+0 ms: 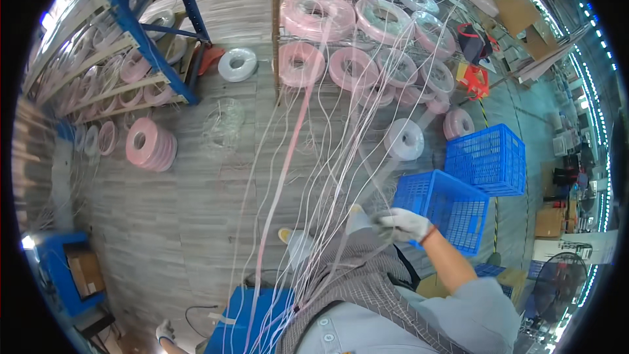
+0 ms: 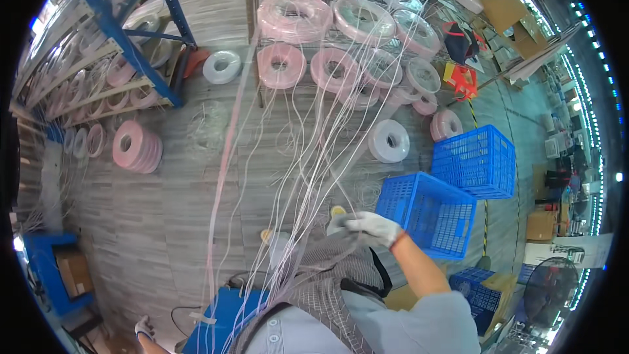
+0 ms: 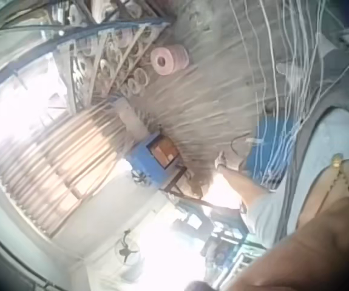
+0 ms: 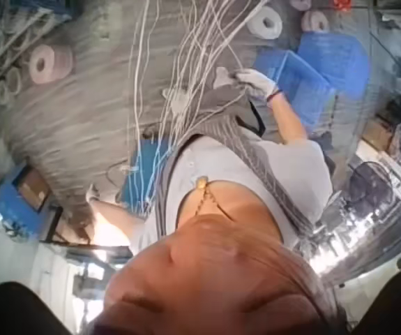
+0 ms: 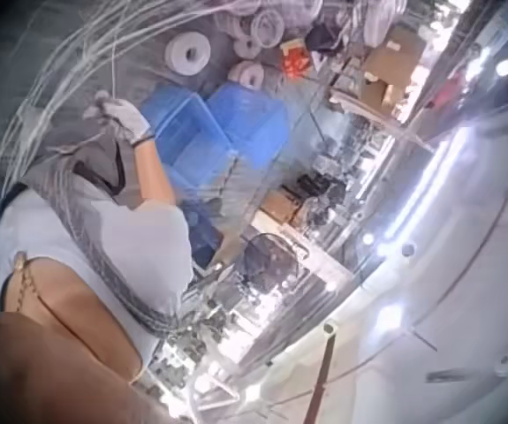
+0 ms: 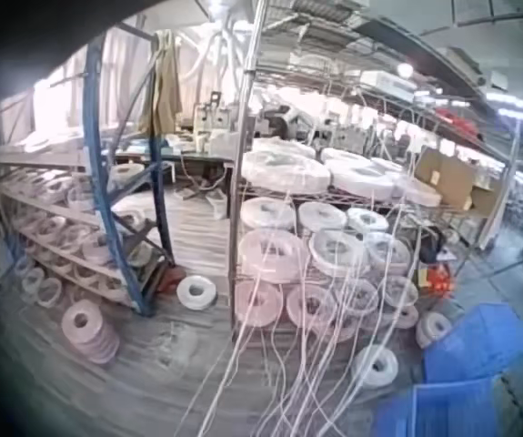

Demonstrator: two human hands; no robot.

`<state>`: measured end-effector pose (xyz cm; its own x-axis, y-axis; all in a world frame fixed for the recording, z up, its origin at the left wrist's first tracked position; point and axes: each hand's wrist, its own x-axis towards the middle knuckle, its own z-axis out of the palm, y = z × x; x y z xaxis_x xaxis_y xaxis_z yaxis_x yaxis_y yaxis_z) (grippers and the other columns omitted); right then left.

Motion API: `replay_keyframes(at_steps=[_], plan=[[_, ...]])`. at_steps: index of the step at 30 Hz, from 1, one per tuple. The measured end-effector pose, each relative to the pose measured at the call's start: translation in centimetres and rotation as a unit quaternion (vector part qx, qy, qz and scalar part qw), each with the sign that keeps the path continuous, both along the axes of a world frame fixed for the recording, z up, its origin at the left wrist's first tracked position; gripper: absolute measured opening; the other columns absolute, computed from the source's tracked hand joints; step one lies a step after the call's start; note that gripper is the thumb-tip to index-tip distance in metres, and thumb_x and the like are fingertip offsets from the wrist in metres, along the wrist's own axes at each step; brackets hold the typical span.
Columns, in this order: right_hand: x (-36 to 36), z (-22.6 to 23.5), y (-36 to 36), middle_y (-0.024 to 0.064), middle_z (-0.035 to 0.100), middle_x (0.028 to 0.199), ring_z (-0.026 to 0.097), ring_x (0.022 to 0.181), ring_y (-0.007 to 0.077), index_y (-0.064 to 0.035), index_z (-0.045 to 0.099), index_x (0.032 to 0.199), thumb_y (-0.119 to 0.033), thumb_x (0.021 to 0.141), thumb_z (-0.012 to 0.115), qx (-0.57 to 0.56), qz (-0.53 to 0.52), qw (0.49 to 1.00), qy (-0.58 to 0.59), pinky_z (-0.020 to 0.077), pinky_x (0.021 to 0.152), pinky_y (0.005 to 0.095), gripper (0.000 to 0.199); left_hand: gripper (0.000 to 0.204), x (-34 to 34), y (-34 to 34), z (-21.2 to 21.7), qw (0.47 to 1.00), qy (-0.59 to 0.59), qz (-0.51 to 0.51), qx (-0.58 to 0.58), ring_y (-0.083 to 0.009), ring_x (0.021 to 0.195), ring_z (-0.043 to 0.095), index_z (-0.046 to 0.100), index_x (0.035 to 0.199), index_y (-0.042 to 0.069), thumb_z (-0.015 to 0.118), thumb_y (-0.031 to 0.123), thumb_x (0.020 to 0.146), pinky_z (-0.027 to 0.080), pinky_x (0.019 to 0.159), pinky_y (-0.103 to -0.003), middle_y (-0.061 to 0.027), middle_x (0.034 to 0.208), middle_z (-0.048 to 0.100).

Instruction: The person aligns LED circuit boards into metal fixtures, sorts stacks of boards, and untangles and pulls strands of wires from spools across the floor.

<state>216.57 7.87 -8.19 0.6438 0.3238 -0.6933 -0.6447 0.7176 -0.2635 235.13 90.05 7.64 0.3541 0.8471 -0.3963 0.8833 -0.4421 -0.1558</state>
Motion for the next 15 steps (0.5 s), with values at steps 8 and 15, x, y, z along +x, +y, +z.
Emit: replay_keyframes(at_steps=[8, 15], plan=[[-10.1, -31.6, -16.1, 0.0088, 0.061, 0.08, 0.06, 0.072, 0.0191, -0.0025, 0.061, 0.098, -0.02, 0.085, 0.06, -0.286, 0.088, 0.952, 0.062, 0.0496, 0.062, 0.0314, 0.022, 0.037, 2.5, -33.8, 1.9, 0.851, -0.198, -0.485, 0.038, -0.0243, 0.095, 0.058, 0.057, 0.11, 0.0, 0.058, 0.026, 0.084, 0.044, 0.082, -0.034, -0.0143, 0.103, 0.06], [21.2, -46.0, -17.8, 0.0258, 0.061, 0.096, 0.056, 0.093, 0.043, -0.0004, 0.063, 0.093, -0.031, 0.081, 0.05, -0.536, 0.224, 0.795, -0.171, 0.0457, 0.08, 0.0473, 0.036, 0.038, -9.9, -75.2, 3.1, 0.865, -0.247, -0.366, 0.238, -0.0325, 0.115, 0.049, 0.051, 0.124, 0.001, 0.052, 0.02, 0.091, 0.039, 0.097, -0.038, -0.0197, 0.124, 0.052]])
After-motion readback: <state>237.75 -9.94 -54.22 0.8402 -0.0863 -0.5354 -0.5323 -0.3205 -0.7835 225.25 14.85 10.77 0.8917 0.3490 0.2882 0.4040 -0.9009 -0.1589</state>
